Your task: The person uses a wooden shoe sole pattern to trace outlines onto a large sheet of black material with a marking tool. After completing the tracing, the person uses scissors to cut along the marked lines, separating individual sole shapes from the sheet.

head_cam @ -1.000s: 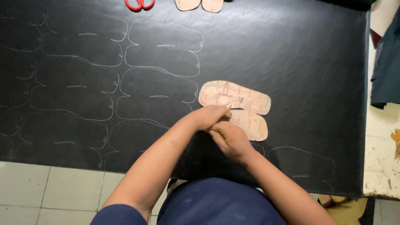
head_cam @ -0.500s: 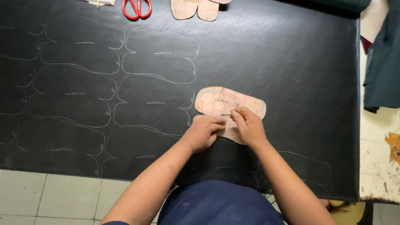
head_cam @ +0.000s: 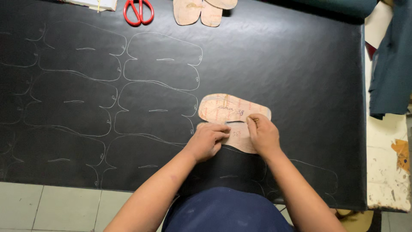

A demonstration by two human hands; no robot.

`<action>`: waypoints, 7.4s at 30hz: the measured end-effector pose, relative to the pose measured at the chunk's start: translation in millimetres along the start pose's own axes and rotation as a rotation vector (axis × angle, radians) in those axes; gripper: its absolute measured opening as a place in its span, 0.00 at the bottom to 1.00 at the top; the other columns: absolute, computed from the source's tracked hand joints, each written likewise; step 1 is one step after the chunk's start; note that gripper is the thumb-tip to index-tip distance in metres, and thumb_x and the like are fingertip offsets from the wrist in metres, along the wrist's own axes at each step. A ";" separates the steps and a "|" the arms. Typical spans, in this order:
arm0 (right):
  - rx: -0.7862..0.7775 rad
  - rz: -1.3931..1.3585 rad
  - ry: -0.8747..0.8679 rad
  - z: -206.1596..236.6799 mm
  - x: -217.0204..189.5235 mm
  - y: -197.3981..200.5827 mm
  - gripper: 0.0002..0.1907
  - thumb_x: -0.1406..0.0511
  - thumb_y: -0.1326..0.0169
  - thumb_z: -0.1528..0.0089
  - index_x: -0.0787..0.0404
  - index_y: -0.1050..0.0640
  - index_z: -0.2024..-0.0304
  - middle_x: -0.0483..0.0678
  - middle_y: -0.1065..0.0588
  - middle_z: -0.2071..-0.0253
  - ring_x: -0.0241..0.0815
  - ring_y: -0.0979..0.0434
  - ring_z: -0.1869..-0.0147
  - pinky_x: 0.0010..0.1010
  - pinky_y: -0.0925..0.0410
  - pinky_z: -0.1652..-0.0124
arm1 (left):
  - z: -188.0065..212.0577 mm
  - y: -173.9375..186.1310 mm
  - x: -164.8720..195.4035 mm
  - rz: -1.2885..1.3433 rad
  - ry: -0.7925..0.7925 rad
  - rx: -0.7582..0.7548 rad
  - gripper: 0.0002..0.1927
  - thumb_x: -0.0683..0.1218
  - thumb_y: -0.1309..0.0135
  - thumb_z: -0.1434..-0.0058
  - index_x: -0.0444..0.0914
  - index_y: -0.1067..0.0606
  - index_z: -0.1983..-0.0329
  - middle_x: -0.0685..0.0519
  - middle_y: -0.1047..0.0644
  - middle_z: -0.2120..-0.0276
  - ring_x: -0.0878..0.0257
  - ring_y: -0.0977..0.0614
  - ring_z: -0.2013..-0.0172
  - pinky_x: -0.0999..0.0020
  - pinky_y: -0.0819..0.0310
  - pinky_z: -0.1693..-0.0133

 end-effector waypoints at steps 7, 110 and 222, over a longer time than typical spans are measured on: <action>-0.187 -0.351 -0.141 6.2 7.6 -27.0 0.12 0.61 0.46 0.35 0.62 0.19 0.57 0.51 0.18 0.64 0.43 0.17 0.62 0.31 0.27 0.60 | 1.8 2.4 5.0 0.019 -0.050 0.002 0.15 0.42 0.39 0.50 0.40 0.18 0.57 0.54 0.20 0.47 0.56 0.21 0.46 0.56 0.34 0.45; -0.026 -0.136 0.104 -166.4 5.9 -5.6 0.10 0.62 0.46 0.33 0.61 0.18 0.56 0.54 0.22 0.59 0.50 0.21 0.55 0.37 0.30 0.55 | -160.4 -38.7 -31.0 -0.531 0.076 -0.113 0.36 0.61 0.43 0.43 0.38 0.30 0.36 0.30 0.38 0.34 0.28 0.37 0.36 0.35 0.48 0.37; -0.288 -0.577 -0.032 -167.8 -6.9 -86.2 0.09 0.67 0.47 0.34 0.64 0.19 0.55 0.48 0.17 0.61 0.36 0.18 0.57 0.27 0.27 0.53 | -243.2 -12.3 -166.1 0.909 0.769 -0.343 0.41 0.71 0.67 0.33 0.33 0.20 0.50 0.44 0.17 0.52 0.57 0.17 0.52 0.63 0.26 0.47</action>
Point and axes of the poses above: each hand's wrist, its own z-axis away from the middle knuckle, its own y-axis out of the back of the hand, x = y × z, the point moved 6 cm from there along -z, towards the middle knuckle
